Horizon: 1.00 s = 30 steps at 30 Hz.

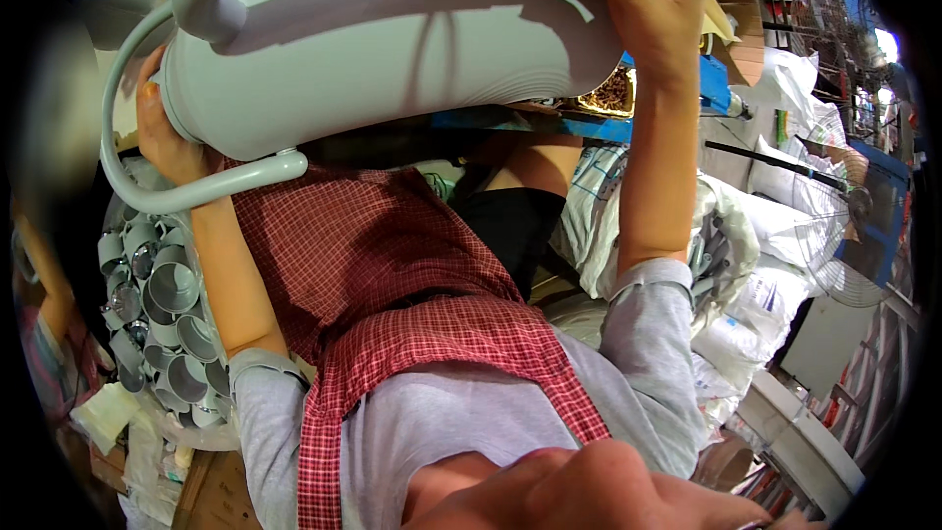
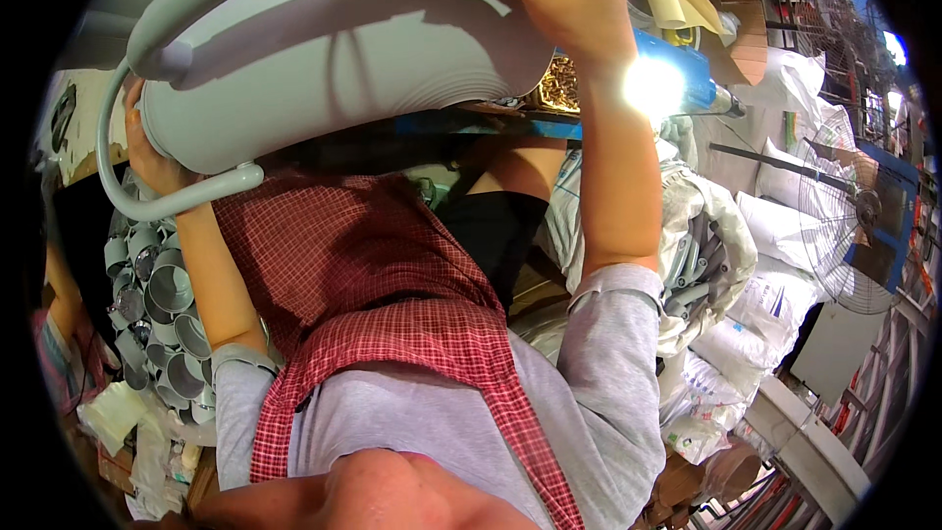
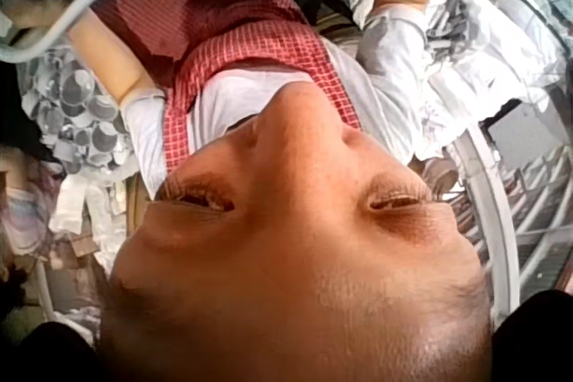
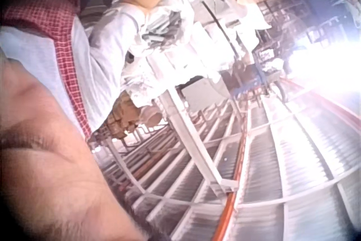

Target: The person assembles white electric kettles by hand in a workshop setting. They pick up kettle bodies, insert small metal components into the base, and attach the lids. The person handles the kettles one at a time, placing finished units on a nearby table.

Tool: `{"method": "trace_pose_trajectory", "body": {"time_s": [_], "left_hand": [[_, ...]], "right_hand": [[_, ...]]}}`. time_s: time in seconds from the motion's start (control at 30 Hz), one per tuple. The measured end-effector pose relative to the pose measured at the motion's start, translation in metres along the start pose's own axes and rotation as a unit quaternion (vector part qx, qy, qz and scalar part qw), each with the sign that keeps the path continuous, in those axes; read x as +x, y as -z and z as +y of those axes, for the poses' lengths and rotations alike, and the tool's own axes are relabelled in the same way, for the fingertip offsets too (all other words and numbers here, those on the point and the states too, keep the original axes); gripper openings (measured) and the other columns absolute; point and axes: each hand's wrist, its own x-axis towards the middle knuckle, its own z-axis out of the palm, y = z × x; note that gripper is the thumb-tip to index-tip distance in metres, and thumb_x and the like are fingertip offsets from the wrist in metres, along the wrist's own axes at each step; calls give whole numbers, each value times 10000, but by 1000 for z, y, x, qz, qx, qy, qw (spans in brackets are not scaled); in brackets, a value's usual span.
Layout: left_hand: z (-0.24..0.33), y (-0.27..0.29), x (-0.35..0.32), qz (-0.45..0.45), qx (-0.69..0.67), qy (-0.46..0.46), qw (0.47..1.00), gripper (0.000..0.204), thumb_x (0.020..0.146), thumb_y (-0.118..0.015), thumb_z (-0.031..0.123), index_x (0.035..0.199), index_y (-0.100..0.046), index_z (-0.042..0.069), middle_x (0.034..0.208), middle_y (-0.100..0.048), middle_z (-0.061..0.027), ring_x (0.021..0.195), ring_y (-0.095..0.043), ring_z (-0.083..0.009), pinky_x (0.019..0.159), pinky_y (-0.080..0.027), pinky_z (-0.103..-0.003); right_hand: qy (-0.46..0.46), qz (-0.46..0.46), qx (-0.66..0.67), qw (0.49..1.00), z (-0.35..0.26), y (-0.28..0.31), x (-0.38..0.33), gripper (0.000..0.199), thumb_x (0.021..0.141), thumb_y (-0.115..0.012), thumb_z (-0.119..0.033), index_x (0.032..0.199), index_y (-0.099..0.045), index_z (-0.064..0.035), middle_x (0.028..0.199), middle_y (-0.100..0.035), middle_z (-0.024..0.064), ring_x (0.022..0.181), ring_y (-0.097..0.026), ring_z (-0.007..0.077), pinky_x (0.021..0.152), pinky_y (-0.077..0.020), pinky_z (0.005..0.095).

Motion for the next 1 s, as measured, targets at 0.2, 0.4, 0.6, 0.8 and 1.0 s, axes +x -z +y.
{"method": "trace_pose_trajectory", "body": {"time_s": [0.2, 0.4, 0.6, 0.8, 1.0], "left_hand": [[2, -4, -6, 21, 45, -4, 999, 469, 999, -416, 310, 1276, -535, -49, 1201, -618, -190, 1072, -634, -254, 930, -527, -355], [-1, -6, -11, 42, 55, 1, 998, 502, 1003, -393, 324, 1314, -521, -48, 1241, -596, -174, 1110, -612, -251, 950, -514, -355], [-3, -3, -11, 44, 125, -19, 991, 515, 998, -371, 309, 1347, -501, -48, 1301, -559, -170, 1162, -578, -266, 996, -478, -370], [-31, 1, -1, -9, 189, -57, 980, 526, 991, -371, 316, 1365, -481, -36, 1321, -543, -177, 1198, -555, -271, 1013, -467, -385], [-51, -50, -25, -84, 167, -40, 982, 521, 994, -372, 316, 1362, -484, -35, 1317, -546, -176, 1193, -557, -269, 1012, -467, -385]], "right_hand": [[68, -65, -223, 970, -11, 7, 4, 465, 787, -755, -107, 1202, -634, 63, 1092, -670, 125, 999, -620, 188, 875, -474, 292], [53, -28, -284, 957, -17, -1, -6, 439, 785, -751, -109, 1185, -649, 41, 1019, -687, 126, 948, -633, 201, 849, -477, 293], [25, -16, -284, 958, -16, -7, -7, 430, 798, -751, -132, 1184, -652, 27, 1005, -706, 115, 955, -647, 206, 849, -486, 296], [40, 27, -288, 956, 8, -5, -9, 356, 814, -726, -317, 1122, -726, -137, 960, -730, 105, 826, -688, 263, 771, -533, 353], [44, 58, -352, 933, 16, -3, -15, 425, 830, -694, -414, 1179, -693, -171, 1093, -698, 90, 1050, -619, 277, 857, -490, 391]]}}
